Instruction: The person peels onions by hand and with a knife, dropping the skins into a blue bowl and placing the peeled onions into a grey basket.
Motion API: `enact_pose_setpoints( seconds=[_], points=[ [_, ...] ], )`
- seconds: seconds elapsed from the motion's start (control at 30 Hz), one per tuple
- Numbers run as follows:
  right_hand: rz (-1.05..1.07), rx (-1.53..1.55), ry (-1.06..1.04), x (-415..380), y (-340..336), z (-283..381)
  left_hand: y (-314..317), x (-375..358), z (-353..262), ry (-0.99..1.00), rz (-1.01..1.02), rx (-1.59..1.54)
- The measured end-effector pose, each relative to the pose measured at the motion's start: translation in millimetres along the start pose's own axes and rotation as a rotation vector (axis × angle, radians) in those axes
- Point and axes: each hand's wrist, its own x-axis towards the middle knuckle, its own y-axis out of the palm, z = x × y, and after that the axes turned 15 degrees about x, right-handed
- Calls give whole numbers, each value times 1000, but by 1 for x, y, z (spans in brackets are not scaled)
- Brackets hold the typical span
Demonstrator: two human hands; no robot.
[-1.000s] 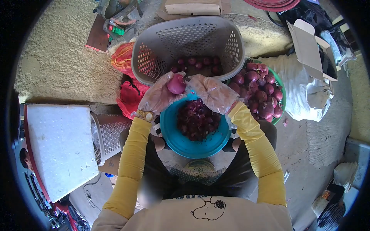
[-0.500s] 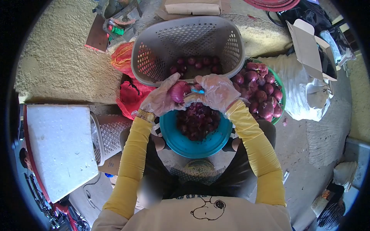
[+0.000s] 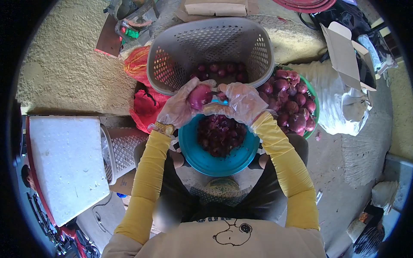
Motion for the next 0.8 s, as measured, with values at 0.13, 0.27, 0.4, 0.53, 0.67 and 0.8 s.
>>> enact_pose_setpoints(
  seconds=[0.13,0.27,0.4,0.53,0.67,0.8],
  points=[
    [35,86,-42,2,-5,5,0,-5,-8,-85,-67,169],
    [139,-3,-7,3,-7,11,-4,-2,3,-113,-140,274],
    [158,-53,26,1,-5,16,7,-6,-2,-139,-186,300],
    [154,-123,4,0,2,7,7,-6,-1,-148,-214,354],
    [129,-56,-35,0,4,8,-5,-3,7,-154,-123,373],
    [154,-72,0,0,5,7,-3,-2,6,-168,-140,378]
  ],
)
